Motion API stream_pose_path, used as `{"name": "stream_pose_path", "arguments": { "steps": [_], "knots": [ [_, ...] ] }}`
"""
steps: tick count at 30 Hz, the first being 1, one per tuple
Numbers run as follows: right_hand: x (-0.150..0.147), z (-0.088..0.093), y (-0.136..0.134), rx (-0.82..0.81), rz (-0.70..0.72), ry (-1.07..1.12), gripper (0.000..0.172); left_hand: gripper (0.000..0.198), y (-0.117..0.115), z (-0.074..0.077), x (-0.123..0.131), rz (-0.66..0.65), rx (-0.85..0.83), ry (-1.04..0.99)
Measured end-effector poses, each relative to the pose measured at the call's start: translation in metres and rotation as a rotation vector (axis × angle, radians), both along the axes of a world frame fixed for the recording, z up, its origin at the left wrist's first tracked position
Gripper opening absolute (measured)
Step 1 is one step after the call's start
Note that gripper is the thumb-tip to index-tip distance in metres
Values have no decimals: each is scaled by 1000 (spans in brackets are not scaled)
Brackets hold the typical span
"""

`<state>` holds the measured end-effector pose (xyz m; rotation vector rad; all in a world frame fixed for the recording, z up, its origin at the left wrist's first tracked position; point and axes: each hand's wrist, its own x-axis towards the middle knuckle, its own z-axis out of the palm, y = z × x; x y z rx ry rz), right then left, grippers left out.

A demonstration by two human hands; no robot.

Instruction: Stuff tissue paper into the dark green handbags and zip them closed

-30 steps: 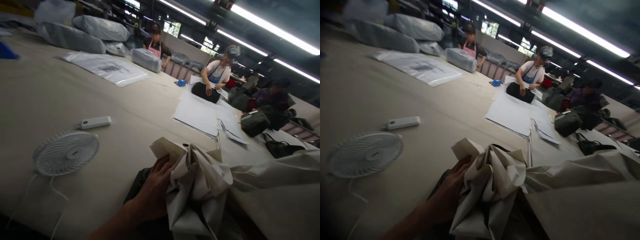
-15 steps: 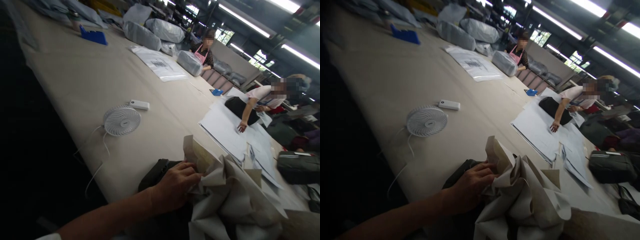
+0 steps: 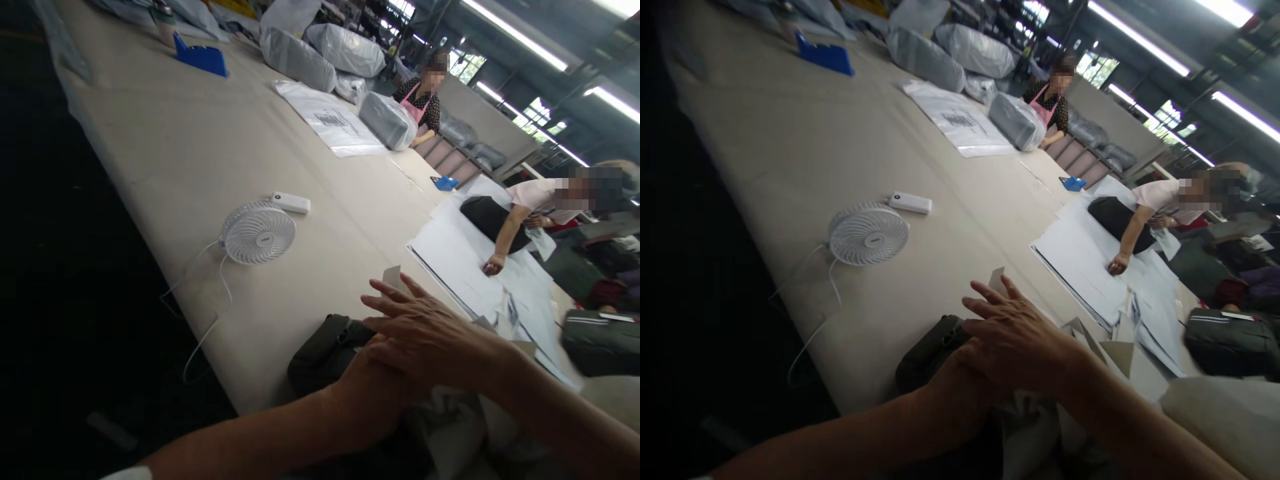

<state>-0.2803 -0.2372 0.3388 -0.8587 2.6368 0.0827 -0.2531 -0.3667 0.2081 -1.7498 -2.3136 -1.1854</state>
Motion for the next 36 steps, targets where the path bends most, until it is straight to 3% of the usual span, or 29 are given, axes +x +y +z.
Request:
{"name": "stream_pose_path", "arguments": {
  "steps": [2,5,8,10,15,18,22,25,28,31,33,36],
  "knots": [
    [3,1,7,45,-63,-64,32,54,-6,5,-2,-37,46,-50],
    [31,12,21,94,-298,-100,38,65,-18,11,-4,-83,57,-175],
    [68,20,30,84,-528,-149,39,61,-27,11,-3,-94,20,-256],
    [89,22,33,74,-574,-161,38,54,-30,9,0,-104,-32,-275],
    [104,27,29,21,-570,-134,36,77,-34,9,1,-45,-88,-203],
    [84,30,20,-37,-526,-74,37,71,-37,13,-2,-88,-161,-122],
    [42,22,16,-50,-298,106,53,71,-38,20,-8,-140,-189,-103],
    [32,21,21,83,-328,-86,66,55,-38,22,-10,-88,-219,-123],
    [55,33,27,123,-471,-266,70,32,-37,24,-10,-51,-292,-153],
    [99,44,34,51,-510,-164,79,28,-37,25,-6,-57,-317,-151],
    [127,41,40,20,-484,-45,90,27,-37,25,-4,-55,-317,-147],
    [159,23,48,10,-421,107,97,24,-40,24,-5,-47,-304,-152]
  ]
}}
